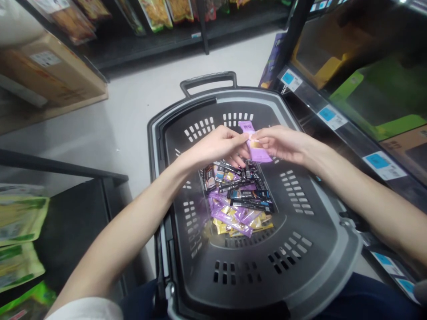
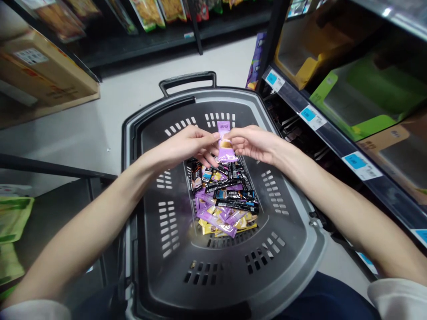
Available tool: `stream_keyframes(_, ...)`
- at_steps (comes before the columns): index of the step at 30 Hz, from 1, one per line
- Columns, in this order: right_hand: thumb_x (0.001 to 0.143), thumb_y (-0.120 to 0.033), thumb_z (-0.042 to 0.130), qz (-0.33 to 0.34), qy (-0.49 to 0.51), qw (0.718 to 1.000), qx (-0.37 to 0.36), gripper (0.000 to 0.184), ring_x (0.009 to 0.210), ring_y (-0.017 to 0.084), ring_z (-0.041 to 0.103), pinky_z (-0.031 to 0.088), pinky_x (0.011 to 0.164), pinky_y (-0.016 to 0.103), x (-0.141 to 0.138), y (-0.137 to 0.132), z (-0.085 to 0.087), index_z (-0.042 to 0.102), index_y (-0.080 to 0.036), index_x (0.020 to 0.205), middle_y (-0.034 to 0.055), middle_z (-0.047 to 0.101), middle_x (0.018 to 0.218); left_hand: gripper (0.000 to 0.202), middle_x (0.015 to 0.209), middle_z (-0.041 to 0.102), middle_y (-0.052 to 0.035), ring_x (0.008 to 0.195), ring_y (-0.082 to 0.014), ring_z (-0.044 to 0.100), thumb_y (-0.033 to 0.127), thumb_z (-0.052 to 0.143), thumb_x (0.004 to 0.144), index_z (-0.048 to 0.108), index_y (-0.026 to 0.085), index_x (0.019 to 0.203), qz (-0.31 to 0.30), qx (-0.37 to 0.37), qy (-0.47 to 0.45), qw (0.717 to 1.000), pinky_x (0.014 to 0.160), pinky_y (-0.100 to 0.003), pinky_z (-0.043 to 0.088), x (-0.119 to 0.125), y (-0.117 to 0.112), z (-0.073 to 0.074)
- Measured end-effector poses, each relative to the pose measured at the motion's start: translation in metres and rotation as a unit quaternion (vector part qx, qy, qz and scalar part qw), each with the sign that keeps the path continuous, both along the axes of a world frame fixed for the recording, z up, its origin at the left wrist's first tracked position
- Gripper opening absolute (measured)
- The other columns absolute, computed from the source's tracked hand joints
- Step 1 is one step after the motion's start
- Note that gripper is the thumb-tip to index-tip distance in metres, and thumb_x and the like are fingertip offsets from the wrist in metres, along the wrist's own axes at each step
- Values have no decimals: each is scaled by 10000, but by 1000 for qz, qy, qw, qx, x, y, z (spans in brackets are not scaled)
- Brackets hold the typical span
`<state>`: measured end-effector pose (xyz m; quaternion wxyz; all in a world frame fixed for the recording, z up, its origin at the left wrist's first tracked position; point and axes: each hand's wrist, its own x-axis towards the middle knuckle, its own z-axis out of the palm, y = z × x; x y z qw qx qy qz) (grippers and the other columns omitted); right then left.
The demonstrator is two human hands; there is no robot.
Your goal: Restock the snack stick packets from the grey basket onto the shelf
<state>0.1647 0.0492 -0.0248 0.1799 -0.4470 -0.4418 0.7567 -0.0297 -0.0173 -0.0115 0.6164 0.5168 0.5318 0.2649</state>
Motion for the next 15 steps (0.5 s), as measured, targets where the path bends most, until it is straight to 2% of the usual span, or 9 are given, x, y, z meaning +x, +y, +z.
stream_keyframes(3, 858, -82, 739, 14, 7, 1000, -22, 19, 588, 73, 632, 557, 513, 114, 0, 0, 2, 743, -97, 870, 84, 749, 789, 429, 876, 784, -166, 681, -169, 756, 458, 611, 994, 725, 69, 852, -23, -29, 0, 999, 621, -233, 614, 0, -2, 3)
stream_keyframes(6, 858, -68, 752, 35, 4, 999, -26, 31, 497, 44, 564, 517, 452, 94, 1, -3, 6, 752, -82, 886, 42, 694, 691, 443, 884, 788, -173, 676, -177, 755, 499, 675, 946, 729, 69, 860, -29, -36, -8, 999, 619, -239, 612, 0, -2, 3)
stream_keyframes(9, 848, -84, 794, 51, -6, 998, -23, 114, 453, 23, 518, 477, 406, 84, 1, -5, 10, 776, -76, 961, 20, 669, 673, 468, 875, 786, -176, 682, -195, 756, 538, 729, 892, 734, 71, 854, -30, -37, -17, 999, 621, -263, 611, -1, -2, 2)
stream_keyframes(12, 833, -130, 840, 39, -21, 999, -14, 229, 489, 48, 576, 512, 415, 111, 0, -5, 10, 773, -99, 1051, 30, 702, 732, 453, 855, 782, -174, 675, -200, 749, 523, 737, 887, 732, 73, 837, -24, -41, -16, 999, 618, -279, 607, -1, -1, 1)
stream_keyframes(15, 800, -127, 877, -3, -41, 999, 9, 390, 573, 91, 663, 565, 474, 150, -2, -6, 6, 720, -106, 1156, 53, 743, 805, 432, 853, 776, -166, 699, -209, 754, 509, 722, 903, 736, 84, 827, -18, -24, -4, 1000, 606, -283, 595, -2, 0, -2)
